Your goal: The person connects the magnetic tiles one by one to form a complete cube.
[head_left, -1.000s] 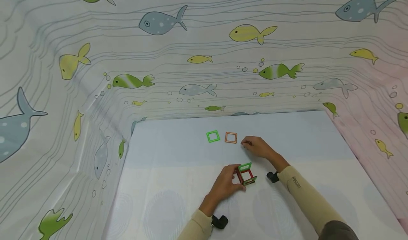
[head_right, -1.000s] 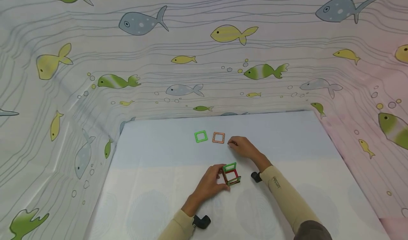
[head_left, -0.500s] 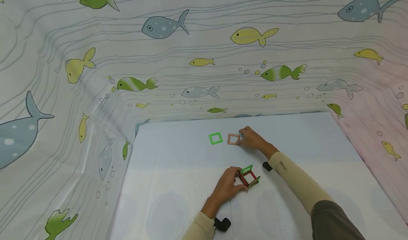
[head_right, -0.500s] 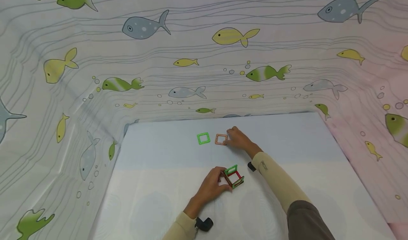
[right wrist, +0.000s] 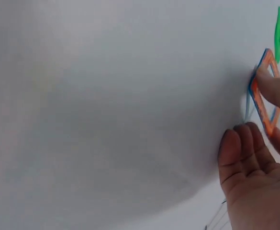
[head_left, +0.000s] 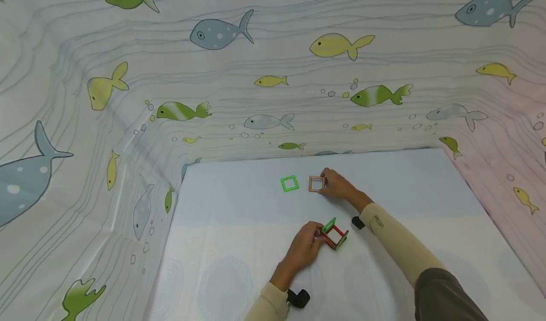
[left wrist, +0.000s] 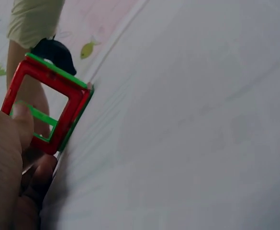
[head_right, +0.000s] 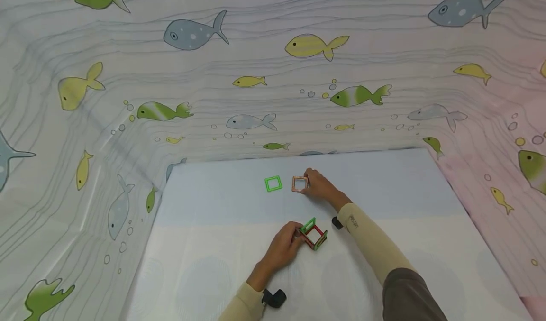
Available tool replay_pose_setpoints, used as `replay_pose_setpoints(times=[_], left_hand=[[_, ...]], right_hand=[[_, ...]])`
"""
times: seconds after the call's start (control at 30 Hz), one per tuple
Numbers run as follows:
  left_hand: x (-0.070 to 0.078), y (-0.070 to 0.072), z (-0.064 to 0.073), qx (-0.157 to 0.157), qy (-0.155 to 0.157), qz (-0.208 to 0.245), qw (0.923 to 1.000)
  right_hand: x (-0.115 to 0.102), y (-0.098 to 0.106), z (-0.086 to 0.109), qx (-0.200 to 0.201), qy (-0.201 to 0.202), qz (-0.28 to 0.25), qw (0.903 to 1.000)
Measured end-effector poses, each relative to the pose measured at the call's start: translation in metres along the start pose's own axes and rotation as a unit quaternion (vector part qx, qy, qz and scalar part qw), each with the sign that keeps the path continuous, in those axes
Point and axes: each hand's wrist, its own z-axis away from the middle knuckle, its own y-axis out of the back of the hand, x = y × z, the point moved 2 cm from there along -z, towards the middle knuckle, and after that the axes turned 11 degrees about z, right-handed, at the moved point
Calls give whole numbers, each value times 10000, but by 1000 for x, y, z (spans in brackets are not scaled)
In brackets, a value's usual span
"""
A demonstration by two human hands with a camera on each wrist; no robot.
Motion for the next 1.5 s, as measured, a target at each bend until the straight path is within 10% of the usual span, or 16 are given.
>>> replay_pose_setpoints(times=[0.73, 1.5], left_hand=[[1, 2, -2, -102, 298, 329, 9990], [-5, -4, -2, -124, 295, 356, 9989]], right_hand=[[38, -18, 100, 1548, -318, -1285, 9790], [25, -34, 156, 1562, 231, -1336, 9784]])
